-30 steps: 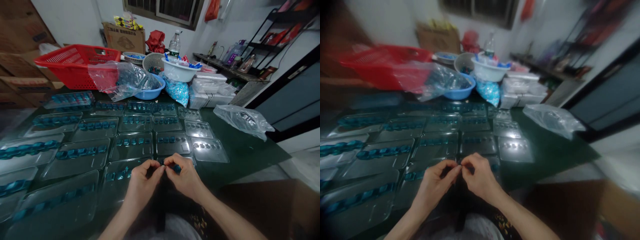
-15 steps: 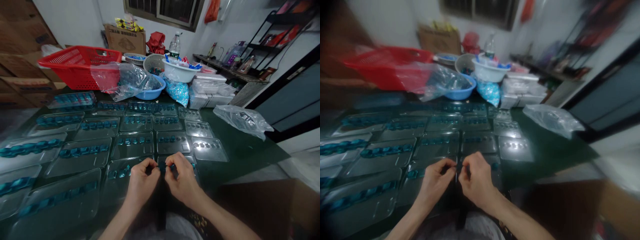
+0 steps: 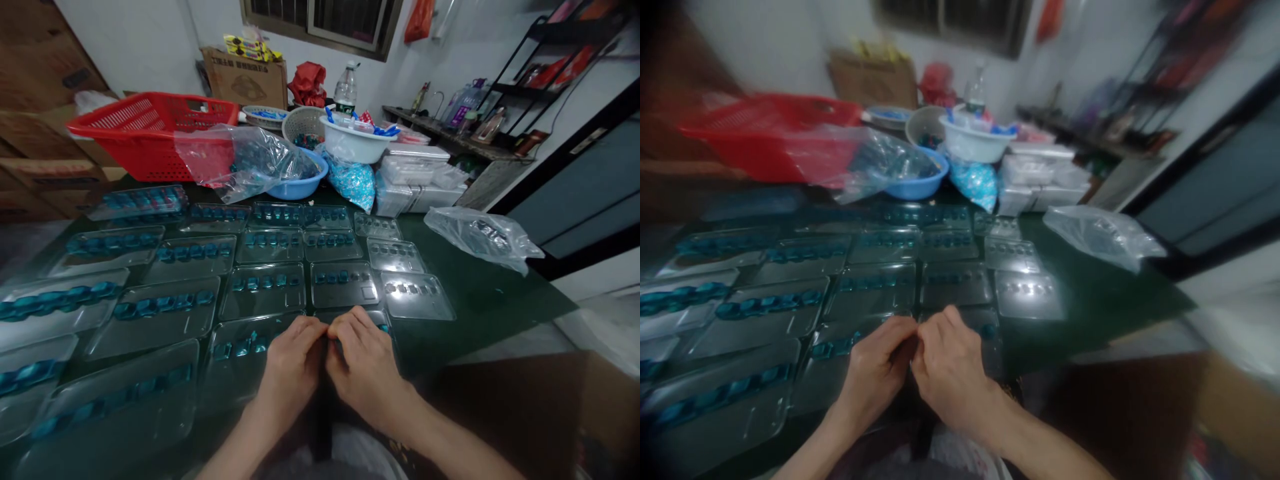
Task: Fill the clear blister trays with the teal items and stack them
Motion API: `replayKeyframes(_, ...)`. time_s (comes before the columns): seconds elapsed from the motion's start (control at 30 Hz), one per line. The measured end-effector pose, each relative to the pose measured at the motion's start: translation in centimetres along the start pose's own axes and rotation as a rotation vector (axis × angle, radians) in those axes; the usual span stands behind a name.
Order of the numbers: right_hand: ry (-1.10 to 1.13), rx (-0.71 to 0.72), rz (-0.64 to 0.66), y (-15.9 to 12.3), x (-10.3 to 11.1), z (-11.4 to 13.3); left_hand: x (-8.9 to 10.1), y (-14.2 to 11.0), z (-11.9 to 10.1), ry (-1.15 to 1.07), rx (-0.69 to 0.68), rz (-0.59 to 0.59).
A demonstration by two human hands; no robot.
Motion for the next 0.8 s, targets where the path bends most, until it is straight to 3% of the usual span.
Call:
replayKeyframes(0.13, 0.295, -0.019, 0.03, 0.0, 1.6, -0.1, -0.1, -0.2, 2.0, -0.379, 0.383, -0.05)
replayKeyframes(0.2, 0.446, -0.077, 0.037, 0.0, 1.9, -0.6, -0.6, -0.5, 2.8, -0.616, 0.512, -0.046)
replayKeyframes(0.33, 0.673, -0.235, 0.039, -0.3, 1.1, -2.0, -1.2, -0.8, 2.8, -0.742, 0.518, 0.005)
replayKeyframes(0.47, 0.983, -0.499, 0.118, -0.9, -0.2, -2.8, -1.3, -0.9, 1.8, -0.59, 0.465, 0.079)
replayKeyframes(0.57, 1.105, -0.591, 0.166, -1.5, -0.4, -2.9, -1.4, -0.7, 1.2, -0.463, 0.422, 0.109)
replayKeyframes(0.7, 1.069, -0.578, 0.212, -1.4, -0.1, -4.6, -2.0, -0.5, 1.5, -0.562, 0.552, 0.093)
replayKeyframes(0.8, 0.613, -0.477, 0.046, 0.6, 0.9, -8.5, -2.6, -0.6, 1.9, -0.893, 0.739, 0.097)
Point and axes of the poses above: each hand's wrist, its own y-axis towards the middle knuckle, its own x-axis out of the back of the hand, z = x × y, the point moved 4 cm from there along y, towards the middle knuckle, and after that the axes turned 2 degrees about -y, right-handed, at the moved point
